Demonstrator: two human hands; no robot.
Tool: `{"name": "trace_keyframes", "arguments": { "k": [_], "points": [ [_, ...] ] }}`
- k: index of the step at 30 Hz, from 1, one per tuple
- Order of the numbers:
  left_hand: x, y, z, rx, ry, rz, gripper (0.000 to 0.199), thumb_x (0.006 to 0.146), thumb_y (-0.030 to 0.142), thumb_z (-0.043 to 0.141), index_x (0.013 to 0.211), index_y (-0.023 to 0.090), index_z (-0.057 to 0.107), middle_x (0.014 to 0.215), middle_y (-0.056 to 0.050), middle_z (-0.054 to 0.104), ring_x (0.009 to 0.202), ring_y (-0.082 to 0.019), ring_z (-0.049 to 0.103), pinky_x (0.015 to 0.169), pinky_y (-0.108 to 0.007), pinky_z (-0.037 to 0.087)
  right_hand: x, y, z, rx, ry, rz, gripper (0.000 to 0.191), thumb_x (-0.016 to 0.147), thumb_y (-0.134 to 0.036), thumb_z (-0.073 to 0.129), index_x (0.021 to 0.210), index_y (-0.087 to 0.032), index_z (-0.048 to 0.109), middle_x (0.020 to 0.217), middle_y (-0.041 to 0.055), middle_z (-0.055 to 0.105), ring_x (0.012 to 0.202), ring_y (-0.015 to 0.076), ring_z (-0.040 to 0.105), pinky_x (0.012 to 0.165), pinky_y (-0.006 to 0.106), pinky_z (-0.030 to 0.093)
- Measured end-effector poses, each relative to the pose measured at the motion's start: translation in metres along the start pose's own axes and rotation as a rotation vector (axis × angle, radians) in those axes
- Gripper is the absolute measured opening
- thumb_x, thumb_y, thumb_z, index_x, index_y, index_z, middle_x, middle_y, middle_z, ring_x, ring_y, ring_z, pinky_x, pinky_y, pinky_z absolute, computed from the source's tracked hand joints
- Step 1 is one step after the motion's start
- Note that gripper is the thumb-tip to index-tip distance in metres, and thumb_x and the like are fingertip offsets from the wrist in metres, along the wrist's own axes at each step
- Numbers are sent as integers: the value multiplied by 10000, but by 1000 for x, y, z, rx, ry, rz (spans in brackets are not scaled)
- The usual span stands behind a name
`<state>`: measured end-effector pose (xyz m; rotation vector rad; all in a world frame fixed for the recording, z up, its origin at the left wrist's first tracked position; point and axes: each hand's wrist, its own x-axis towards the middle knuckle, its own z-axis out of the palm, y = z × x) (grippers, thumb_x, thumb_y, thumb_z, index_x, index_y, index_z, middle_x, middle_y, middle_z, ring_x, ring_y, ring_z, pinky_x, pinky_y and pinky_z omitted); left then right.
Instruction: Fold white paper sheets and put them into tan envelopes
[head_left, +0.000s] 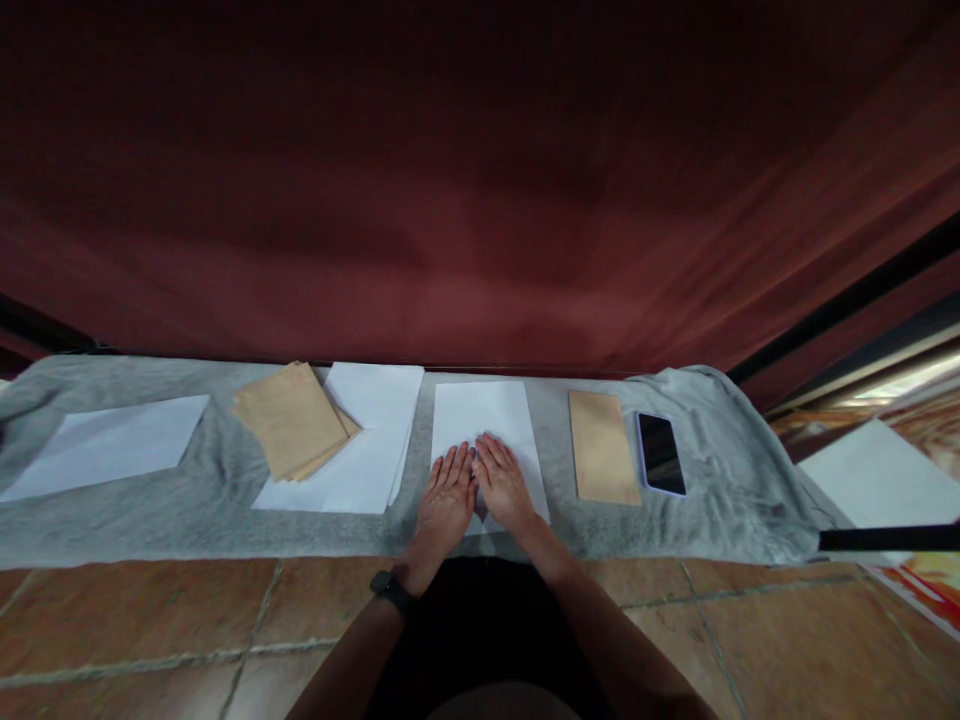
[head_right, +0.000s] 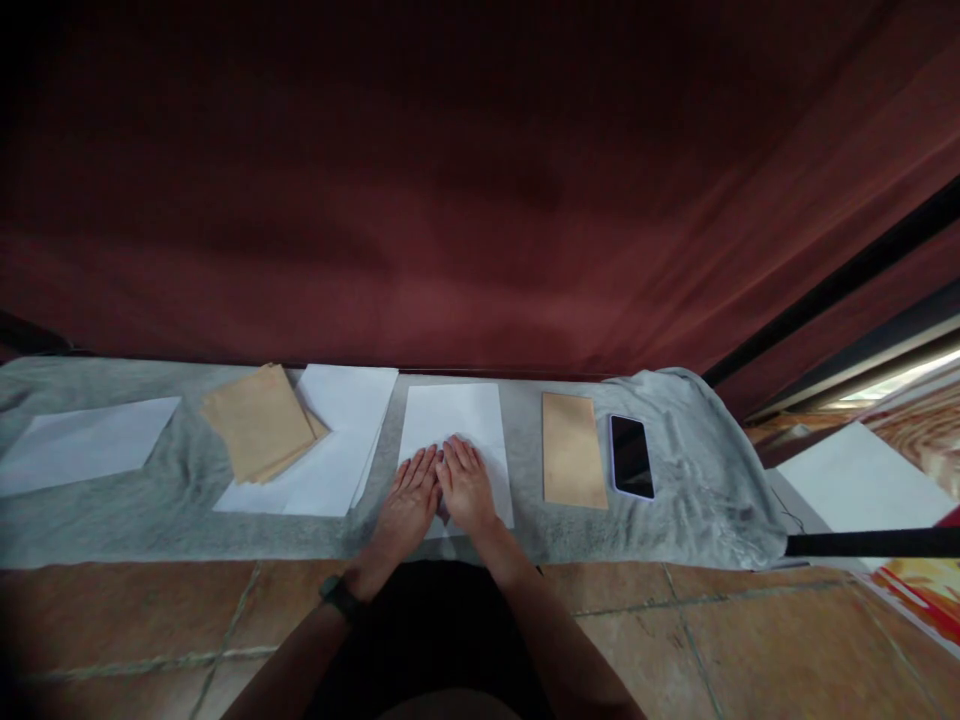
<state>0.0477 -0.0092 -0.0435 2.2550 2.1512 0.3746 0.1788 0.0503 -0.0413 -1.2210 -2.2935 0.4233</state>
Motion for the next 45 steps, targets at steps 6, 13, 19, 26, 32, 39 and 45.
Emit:
{"name": "trace_keyframes", "arguments": {
  "k": [6, 13, 19, 26, 32, 39, 45],
  "points": [
    [54, -7, 9, 13, -30, -41, 575, 1005, 199, 278, 1561, 76, 360, 1626, -153, 366, 1544, -254, 264, 1259, -492, 240, 55, 23, 6, -169, -89, -16, 483, 1087, -345, 300, 1486, -184, 520, 1589, 86, 448, 1475, 228, 404, 1244, 452, 249],
    [118, -42, 7, 3, -5, -139, 626, 1037, 399, 305, 1560, 61, 364, 1622, -182, 354, 1541, -284, 275, 1267, -489, 201, 98, 64, 4, -299, -33, 111, 526, 1073, -396, 357, 1538, -166, 446, 1621, 123, 377, 1483, 275, 389, 1231, 466, 253],
    [127, -55, 4, -93, 58, -227, 605, 1005, 350, 380, 1522, 38, 413, 1602, -210, 388, 1518, -313, 325, 1251, -500, 249, 108, 78, -1, -293, 39, 230, 548, 1063, -371, 388, 1522, -76, 447, 1598, 190, 394, 1479, 297, 392, 1221, 491, 265],
    [-1, -24, 8, -374, 211, -385, 591, 967, 348, 495, 1535, 209, 410, 1581, -128, 455, 1403, -262, 507, 1118, -422, 494, 21, 58, -21, -276, 131, 130, 543, 1062, -345, 372, 1545, -99, 405, 1607, 185, 389, 1488, 304, 377, 1196, 525, 316],
    [-35, -11, -2, -361, 198, -436, 553, 911, 254, 524, 1461, 215, 485, 1361, -124, 625, 1263, -250, 613, 1075, -399, 517, -60, 27, -23, -313, 77, 90, 523, 1060, -342, 393, 1535, -126, 438, 1593, 167, 419, 1486, 308, 383, 1202, 526, 316],
    [13, -23, -28, -413, 43, -708, 451, 851, 264, 620, 1285, 153, 568, 946, -87, 719, 934, -257, 718, 866, -372, 550, -59, 19, -24, -317, 122, 104, 489, 1046, -312, 435, 1500, -138, 489, 1560, 167, 472, 1437, 305, 453, 1180, 524, 342],
    [22, -24, -33, -537, 128, -763, 401, 803, 184, 636, 1199, 159, 576, 720, 17, 642, 708, -199, 689, 698, -303, 529, -62, 14, -26, -305, 119, 137, 462, 1028, -272, 482, 1468, -138, 524, 1536, 187, 498, 1427, 311, 467, 1162, 543, 360]
  ]
}}
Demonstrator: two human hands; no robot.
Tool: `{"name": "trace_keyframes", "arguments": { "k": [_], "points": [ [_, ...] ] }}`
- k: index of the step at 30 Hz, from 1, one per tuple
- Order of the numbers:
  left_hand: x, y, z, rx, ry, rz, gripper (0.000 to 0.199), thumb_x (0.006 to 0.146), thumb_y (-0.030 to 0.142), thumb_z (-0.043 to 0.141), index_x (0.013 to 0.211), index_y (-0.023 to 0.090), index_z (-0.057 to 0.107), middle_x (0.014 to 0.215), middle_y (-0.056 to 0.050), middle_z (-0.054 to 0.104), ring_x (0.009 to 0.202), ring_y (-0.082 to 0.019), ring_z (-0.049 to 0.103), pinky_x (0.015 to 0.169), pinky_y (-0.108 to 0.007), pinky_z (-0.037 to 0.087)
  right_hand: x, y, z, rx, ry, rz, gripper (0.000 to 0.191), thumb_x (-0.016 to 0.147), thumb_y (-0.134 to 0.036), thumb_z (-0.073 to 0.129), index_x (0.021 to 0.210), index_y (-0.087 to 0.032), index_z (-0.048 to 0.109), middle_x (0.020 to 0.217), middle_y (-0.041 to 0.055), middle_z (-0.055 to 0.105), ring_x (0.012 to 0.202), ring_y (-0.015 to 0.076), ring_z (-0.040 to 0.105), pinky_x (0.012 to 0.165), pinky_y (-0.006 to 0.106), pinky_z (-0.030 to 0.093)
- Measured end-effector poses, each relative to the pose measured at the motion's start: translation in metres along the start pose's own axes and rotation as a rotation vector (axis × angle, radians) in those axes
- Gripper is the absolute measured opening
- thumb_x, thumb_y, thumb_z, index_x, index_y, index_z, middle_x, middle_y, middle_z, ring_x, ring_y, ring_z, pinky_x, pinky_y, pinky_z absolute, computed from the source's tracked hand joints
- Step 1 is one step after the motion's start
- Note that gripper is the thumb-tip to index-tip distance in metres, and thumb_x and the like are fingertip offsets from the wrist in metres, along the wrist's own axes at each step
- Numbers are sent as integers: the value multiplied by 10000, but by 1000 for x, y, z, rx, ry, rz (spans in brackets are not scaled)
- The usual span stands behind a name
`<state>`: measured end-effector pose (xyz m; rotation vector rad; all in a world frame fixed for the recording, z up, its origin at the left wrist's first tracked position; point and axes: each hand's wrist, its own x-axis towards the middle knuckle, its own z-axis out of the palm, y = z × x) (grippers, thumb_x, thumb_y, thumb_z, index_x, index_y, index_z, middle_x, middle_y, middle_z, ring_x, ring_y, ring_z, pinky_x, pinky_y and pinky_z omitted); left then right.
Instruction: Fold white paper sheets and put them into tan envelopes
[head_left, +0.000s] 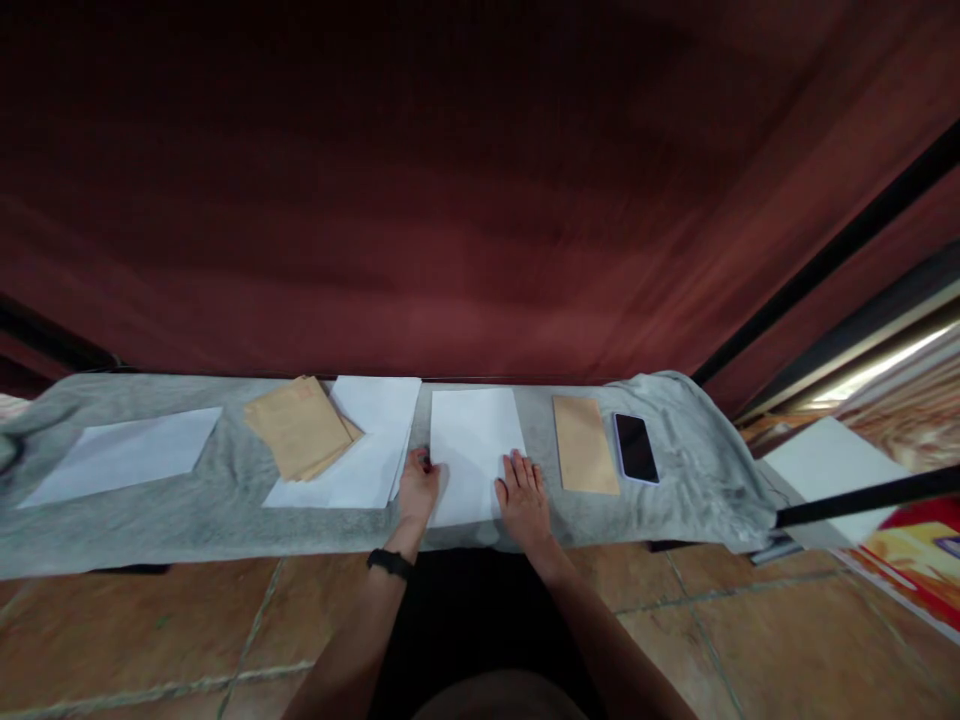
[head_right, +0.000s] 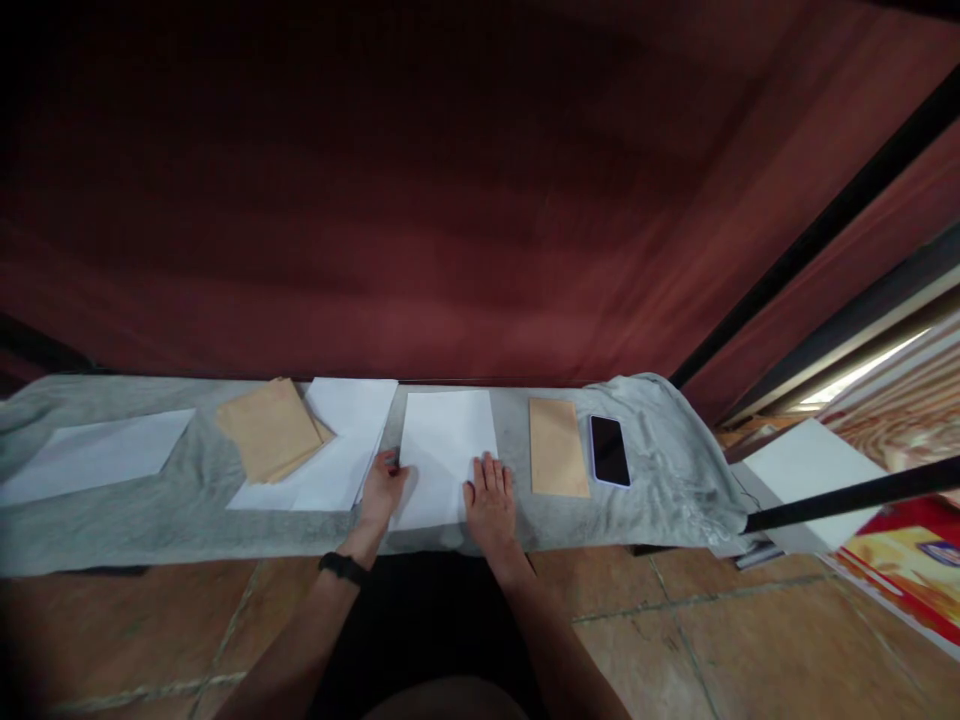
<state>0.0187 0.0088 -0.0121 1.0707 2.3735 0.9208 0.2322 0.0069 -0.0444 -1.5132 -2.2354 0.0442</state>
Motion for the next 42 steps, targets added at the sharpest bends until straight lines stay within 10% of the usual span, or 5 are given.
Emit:
{"name": "trace_keyframes", "arguments": {
  "k": [10, 22, 35, 42],
  "points": [
    [14, 0, -10, 67, 6, 112, 446, 801, 151, 587, 1245, 161, 627, 713, 0, 650, 716, -205, 672, 732, -313, 544, 0, -22, 10, 71, -45, -51, 487, 1034, -306, 469, 1487, -132, 506, 1550, 174, 484, 1457, 292, 430, 1200, 511, 332],
    [-45, 9, 40, 311, -45, 662, 497, 1006, 250, 359, 1475, 147, 488, 1551, -144, 496, 1476, -272, 406, 1205, -498, 351, 12, -25, 9, 116, -90, -56, 480, 1049, -221, 355, 1499, -123, 490, 1557, 165, 476, 1476, 272, 408, 1205, 517, 326],
    [-35, -19, 22, 442, 58, 563, 615, 1035, 408, 353, 1500, 13, 435, 1560, -250, 434, 1503, -339, 348, 1249, -560, 233, 18, 11, 12, 13, -15, 58, 545, 1075, -342, 347, 1543, -68, 401, 1585, 194, 420, 1466, 322, 404, 1209, 542, 276],
    [6, 31, 46, 416, -48, 653, 563, 1035, 295, 290, 1539, 71, 401, 1617, -157, 384, 1546, -273, 258, 1268, -499, 227, 85, -5, 28, 111, -117, 38, 526, 1077, -349, 302, 1539, -136, 436, 1602, 144, 415, 1496, 273, 364, 1220, 489, 279]
  ]
}}
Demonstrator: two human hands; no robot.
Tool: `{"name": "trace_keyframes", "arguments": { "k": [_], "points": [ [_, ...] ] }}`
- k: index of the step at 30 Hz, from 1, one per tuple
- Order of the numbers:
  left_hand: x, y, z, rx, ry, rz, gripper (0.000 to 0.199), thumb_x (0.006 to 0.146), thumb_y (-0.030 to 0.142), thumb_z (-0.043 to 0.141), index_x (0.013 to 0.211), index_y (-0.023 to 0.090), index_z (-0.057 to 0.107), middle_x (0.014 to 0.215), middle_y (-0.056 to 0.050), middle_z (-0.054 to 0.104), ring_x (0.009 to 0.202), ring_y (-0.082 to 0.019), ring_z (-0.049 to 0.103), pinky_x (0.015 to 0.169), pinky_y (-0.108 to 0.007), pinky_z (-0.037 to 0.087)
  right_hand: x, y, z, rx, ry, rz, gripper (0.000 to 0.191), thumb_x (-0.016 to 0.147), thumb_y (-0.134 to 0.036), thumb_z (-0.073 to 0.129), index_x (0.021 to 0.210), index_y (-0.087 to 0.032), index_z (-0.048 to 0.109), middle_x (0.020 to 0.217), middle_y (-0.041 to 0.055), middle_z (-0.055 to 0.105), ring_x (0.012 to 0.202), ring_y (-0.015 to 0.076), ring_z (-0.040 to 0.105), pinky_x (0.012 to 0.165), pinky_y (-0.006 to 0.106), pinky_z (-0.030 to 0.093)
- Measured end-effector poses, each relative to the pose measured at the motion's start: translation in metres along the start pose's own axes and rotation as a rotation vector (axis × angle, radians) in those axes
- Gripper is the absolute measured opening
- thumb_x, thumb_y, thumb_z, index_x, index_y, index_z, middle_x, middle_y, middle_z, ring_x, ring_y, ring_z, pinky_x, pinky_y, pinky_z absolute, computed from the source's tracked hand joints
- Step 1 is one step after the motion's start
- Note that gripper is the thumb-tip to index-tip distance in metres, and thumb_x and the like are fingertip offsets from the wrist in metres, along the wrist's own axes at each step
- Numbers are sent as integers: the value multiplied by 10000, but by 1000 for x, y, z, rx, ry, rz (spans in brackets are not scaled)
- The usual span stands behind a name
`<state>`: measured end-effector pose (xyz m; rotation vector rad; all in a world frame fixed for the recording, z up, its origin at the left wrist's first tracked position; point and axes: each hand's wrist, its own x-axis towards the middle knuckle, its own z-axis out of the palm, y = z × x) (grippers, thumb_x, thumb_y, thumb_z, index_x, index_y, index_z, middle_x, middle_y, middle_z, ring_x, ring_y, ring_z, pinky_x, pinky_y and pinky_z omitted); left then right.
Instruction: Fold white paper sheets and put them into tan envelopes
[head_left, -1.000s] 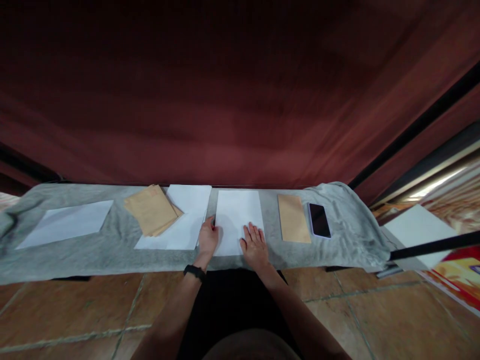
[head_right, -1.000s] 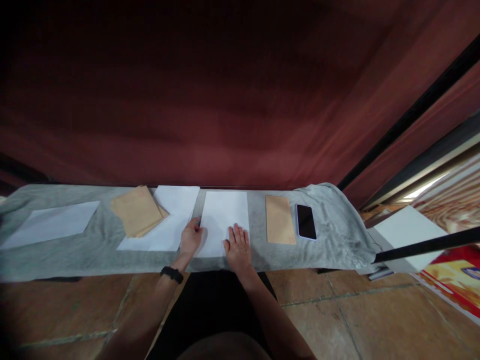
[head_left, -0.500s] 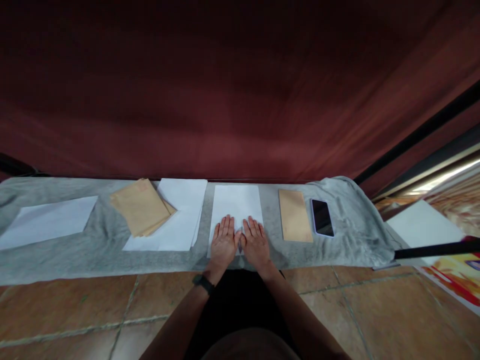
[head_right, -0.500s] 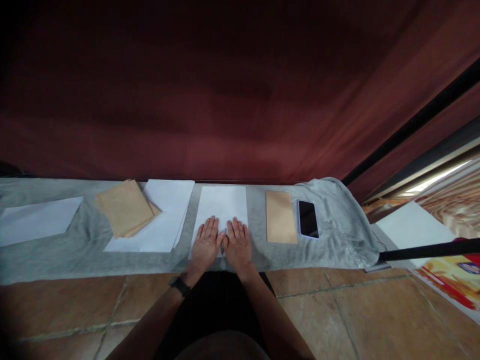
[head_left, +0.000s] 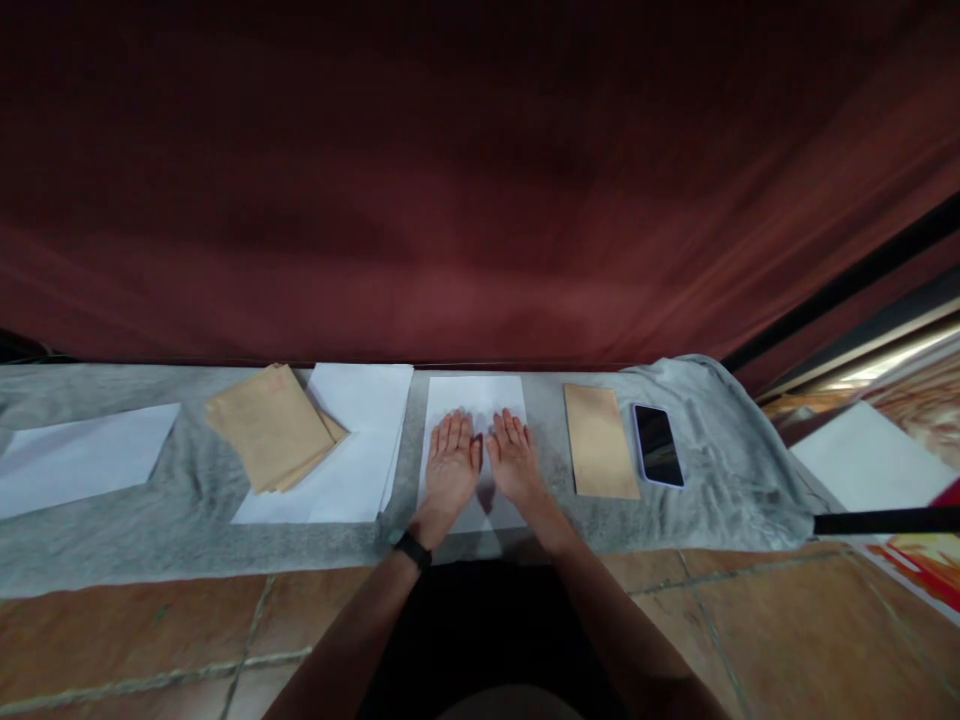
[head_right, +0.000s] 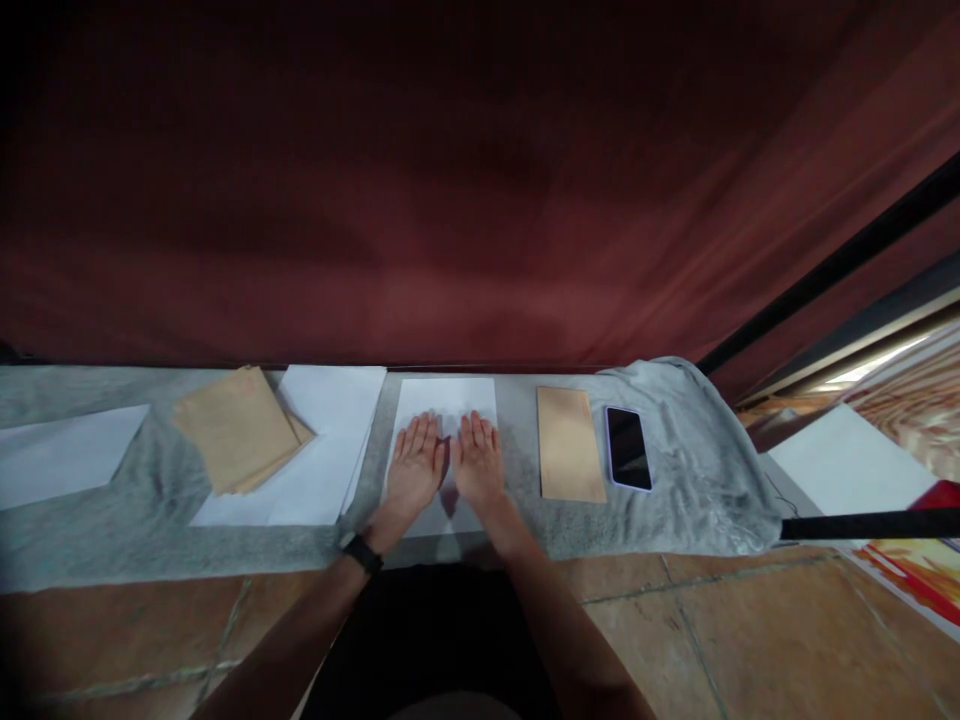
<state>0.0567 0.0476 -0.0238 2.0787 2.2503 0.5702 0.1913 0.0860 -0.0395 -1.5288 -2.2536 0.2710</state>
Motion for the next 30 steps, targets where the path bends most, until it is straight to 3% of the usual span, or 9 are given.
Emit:
{"name": "trace_keyframes", "arguments": {
  "k": [4, 7, 14, 19, 22, 26, 30],
  "points": [
    [47, -1, 13, 46, -111, 8, 559, 1026, 246, 266, 1536, 69, 413, 1626, -149, 364, 1540, -276, 274, 1265, -486, 235, 45, -2, 9, -43, -81, -54, 503, 1084, -323, 278, 1509, -151, 486, 1604, 119, 421, 1494, 245, 363, 1228, 455, 261],
    [66, -15, 21, 90, -108, -5, 573, 1037, 309, 283, 1552, 83, 390, 1635, -149, 343, 1544, -280, 265, 1265, -490, 224, 62, 10, 16, -100, -65, -44, 496, 1083, -360, 322, 1534, -199, 451, 1624, 109, 385, 1493, 251, 362, 1226, 485, 243],
    [84, -41, 29, 148, -42, -64, 653, 1041, 428, 294, 1557, 32, 355, 1625, -193, 346, 1535, -295, 288, 1262, -477, 219, 80, 30, 23, -167, 37, 60, 543, 1070, -391, 363, 1550, -144, 422, 1619, 171, 367, 1474, 301, 389, 1209, 507, 247],
    [87, -41, 28, 173, -23, -59, 663, 1039, 437, 302, 1548, 17, 367, 1621, -205, 351, 1530, -314, 295, 1258, -476, 220, 89, 20, 16, -157, 27, 135, 537, 1069, -365, 363, 1520, -91, 458, 1594, 206, 398, 1461, 317, 408, 1215, 531, 229],
    [85, -40, 28, 182, -19, -53, 662, 1040, 435, 302, 1548, 14, 365, 1619, -208, 355, 1528, -324, 296, 1255, -479, 222, 64, -2, 13, -104, 38, 101, 536, 1073, -372, 350, 1516, -91, 461, 1579, 198, 431, 1466, 304, 403, 1212, 525, 251],
    [86, -41, 25, 177, -27, -47, 660, 1045, 437, 290, 1547, 15, 368, 1615, -211, 360, 1530, -321, 294, 1254, -482, 228, -9, -30, 10, -41, 42, -124, 521, 1063, -397, 403, 1532, -177, 448, 1615, 128, 401, 1500, 268, 353, 1228, 487, 254],
    [85, -43, 18, 147, -52, -40, 633, 1049, 410, 278, 1545, 30, 379, 1615, -193, 370, 1533, -293, 294, 1257, -468, 230, -70, -27, -1, -82, 69, -114, 552, 1035, -444, 474, 1508, -160, 484, 1596, 158, 424, 1475, 304, 392, 1215, 499, 281]
  ]
}}
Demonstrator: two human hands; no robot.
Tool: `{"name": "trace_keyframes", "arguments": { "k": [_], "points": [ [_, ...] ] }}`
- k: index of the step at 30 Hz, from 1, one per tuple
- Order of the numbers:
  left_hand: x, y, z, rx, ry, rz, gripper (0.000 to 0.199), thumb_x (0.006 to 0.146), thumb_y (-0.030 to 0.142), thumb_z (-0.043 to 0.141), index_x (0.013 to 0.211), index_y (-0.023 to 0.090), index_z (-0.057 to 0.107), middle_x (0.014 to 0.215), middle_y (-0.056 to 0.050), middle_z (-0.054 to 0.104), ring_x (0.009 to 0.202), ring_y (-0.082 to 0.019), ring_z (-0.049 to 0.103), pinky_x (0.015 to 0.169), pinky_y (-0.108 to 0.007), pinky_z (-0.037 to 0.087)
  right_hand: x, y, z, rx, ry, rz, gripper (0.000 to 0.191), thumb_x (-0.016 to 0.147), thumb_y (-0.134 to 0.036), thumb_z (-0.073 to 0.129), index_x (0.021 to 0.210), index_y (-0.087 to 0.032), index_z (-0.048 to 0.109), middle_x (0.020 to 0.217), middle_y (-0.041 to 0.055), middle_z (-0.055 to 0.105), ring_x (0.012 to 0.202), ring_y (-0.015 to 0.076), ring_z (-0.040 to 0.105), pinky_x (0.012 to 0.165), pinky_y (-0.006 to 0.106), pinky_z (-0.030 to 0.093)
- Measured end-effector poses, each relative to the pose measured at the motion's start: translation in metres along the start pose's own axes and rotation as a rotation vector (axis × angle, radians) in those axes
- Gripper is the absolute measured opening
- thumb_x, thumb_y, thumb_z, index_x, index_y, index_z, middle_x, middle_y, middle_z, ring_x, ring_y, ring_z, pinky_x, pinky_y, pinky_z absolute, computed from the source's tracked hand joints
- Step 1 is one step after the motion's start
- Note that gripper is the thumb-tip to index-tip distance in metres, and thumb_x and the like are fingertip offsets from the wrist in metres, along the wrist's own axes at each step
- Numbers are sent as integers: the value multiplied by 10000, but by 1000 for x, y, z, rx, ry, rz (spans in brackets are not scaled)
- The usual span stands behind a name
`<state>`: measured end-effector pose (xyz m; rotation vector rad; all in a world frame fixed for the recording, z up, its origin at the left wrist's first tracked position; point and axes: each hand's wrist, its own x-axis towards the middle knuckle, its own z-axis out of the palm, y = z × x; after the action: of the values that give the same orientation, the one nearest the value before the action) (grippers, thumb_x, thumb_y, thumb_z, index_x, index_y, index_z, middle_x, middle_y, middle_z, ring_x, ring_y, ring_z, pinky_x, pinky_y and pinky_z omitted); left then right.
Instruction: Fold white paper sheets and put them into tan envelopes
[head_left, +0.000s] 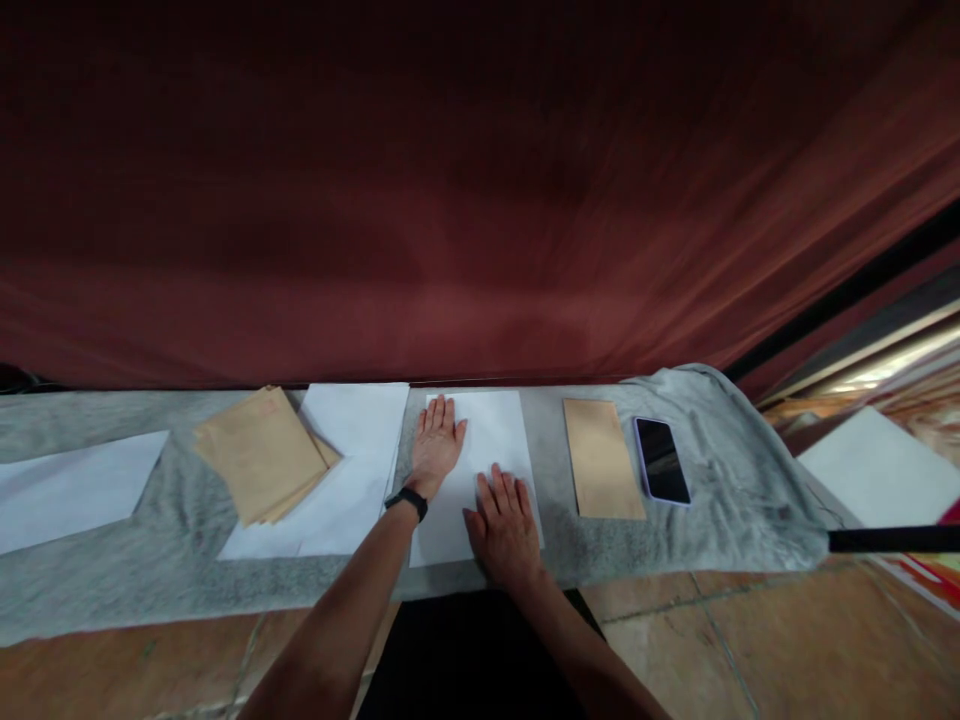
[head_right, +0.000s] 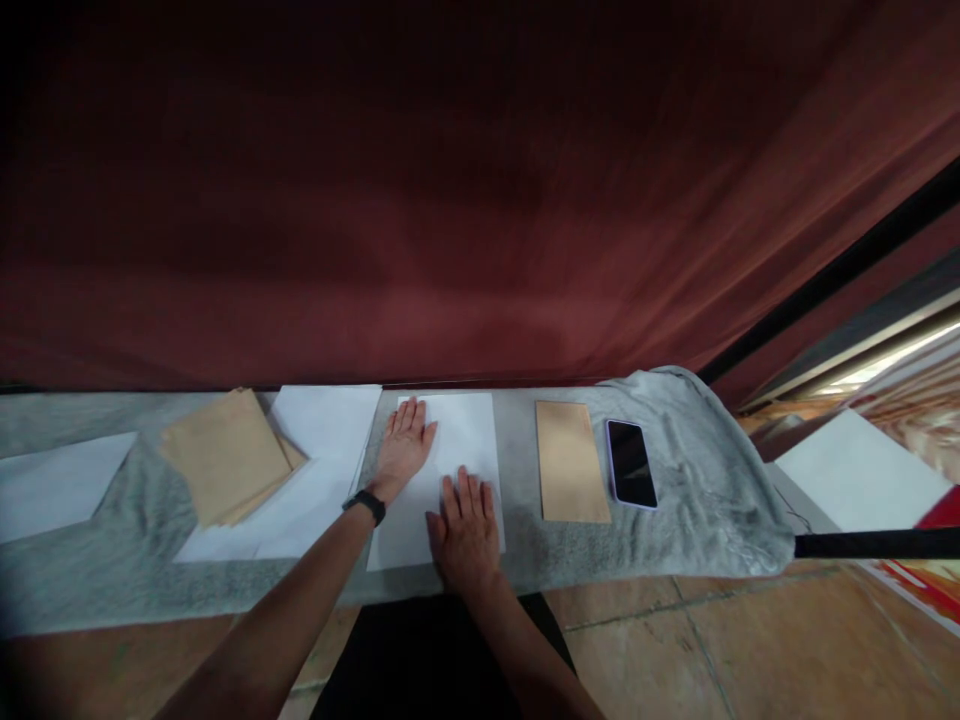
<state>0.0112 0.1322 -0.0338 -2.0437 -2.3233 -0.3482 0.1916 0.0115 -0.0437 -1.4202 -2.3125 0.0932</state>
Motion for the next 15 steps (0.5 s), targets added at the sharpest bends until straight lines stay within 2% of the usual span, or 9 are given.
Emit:
{"name": "trace_keyframes", "arguments": {
  "k": [3, 5, 8, 10, 12, 15],
  "points": [
    [-20, 3, -4, -20, -2, -24, 627, 1053, 404, 259, 1542, 33, 384, 1600, -201, 393, 1523, -301, 315, 1248, -502, 244, -16, 13, -10, -37, 3, 2, 557, 1035, -421, 473, 1521, -150, 463, 1598, 163, 418, 1467, 303, 405, 1209, 492, 290],
    [-48, 11, -6, -27, 29, -34, 624, 1055, 406, 251, 1548, 46, 378, 1595, -204, 400, 1516, -312, 329, 1234, -534, 263, -18, 20, -13, -53, 8, 4, 552, 1034, -405, 472, 1522, -146, 462, 1596, 165, 422, 1466, 301, 407, 1206, 493, 289],
    [-103, 23, -7, -51, 22, 173, 558, 1055, 379, 290, 1568, 176, 381, 1623, -104, 389, 1531, -274, 304, 1244, -509, 264, -17, 22, -12, -60, 18, 8, 537, 1033, -402, 472, 1509, -153, 485, 1587, 160, 437, 1462, 295, 414, 1208, 487, 282],
    [-136, 28, -9, -39, 15, 254, 529, 1052, 357, 318, 1557, 226, 406, 1631, -72, 382, 1531, -269, 305, 1243, -516, 270, -16, 22, -11, -65, 14, 11, 532, 1033, -403, 470, 1505, -156, 493, 1583, 156, 445, 1458, 288, 422, 1209, 477, 280],
    [-159, 25, -13, -11, 22, 253, 532, 1048, 381, 342, 1546, 210, 423, 1630, -91, 381, 1524, -273, 321, 1238, -512, 287, -17, 22, -11, -75, 3, 11, 529, 1037, -401, 464, 1506, -158, 492, 1587, 152, 438, 1456, 287, 426, 1208, 470, 281],
    [-175, 12, -19, 17, 40, 200, 563, 1047, 424, 348, 1538, 160, 428, 1618, -136, 388, 1507, -278, 355, 1229, -501, 308, -21, 25, -13, -88, -4, 8, 531, 1047, -399, 439, 1519, -158, 472, 1602, 145, 413, 1457, 288, 426, 1206, 470, 284]
  ]
}}
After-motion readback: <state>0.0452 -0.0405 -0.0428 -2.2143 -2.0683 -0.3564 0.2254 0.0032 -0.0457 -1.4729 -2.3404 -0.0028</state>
